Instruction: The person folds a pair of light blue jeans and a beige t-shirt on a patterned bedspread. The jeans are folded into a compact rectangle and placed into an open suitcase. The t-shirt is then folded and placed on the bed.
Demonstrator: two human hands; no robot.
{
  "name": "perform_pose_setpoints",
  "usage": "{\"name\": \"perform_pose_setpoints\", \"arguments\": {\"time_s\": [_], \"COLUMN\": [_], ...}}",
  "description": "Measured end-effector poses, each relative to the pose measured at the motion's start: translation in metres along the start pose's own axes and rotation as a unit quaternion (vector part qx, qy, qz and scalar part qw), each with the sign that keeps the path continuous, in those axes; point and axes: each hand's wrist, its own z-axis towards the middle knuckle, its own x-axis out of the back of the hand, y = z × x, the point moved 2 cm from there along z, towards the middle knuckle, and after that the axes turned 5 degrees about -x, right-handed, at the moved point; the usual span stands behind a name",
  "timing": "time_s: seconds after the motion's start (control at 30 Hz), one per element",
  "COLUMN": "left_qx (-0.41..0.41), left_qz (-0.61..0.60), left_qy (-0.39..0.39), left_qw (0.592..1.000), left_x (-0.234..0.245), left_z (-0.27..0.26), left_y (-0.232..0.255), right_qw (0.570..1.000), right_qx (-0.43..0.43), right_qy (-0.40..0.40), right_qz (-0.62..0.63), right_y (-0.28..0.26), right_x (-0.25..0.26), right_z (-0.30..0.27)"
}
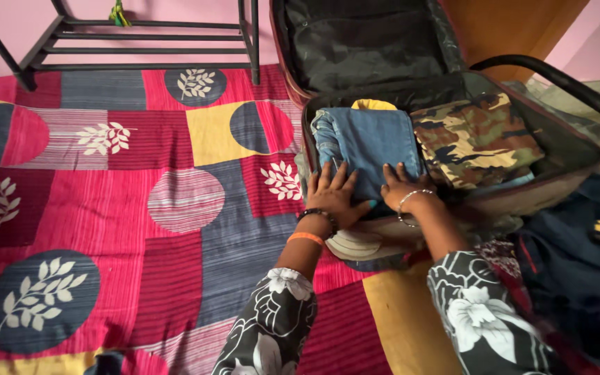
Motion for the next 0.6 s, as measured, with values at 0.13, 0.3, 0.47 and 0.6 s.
{"name": "perform_pose_setpoints", "arguments": {"time_s": [0.13,0.3,0.47,0.6], "left_qx": [0.001,0.015,0.014,0.029], "left_qz": [-0.022,0.05,0.14,0.181], "left_qy": [0.089,0.074,0.07,0.048], "left_qw": [0.996,0.996,0.988,0.982], "left_x": [-0.016,-0.007,0.035,0.084], "left_z": [-0.022,-0.058,-0.123,-0.175], "left_y": [0.003,0.013,0.029,0.018], "right_qw": [0.981,0.954,0.958,0.954], "right_qx": [0.001,0.053,0.106,0.167], "right_qy": [0.176,0.272,0.243,0.225], "right_qz": [0.078,0.113,0.106,0.11], "right_y": [-0.009,-0.039,-0.064,-0.109], "right_x": [0.006,-0.005,-0.002,0.009], "right_z": [-0.062,-0.127,-0.177,-0.228]}}
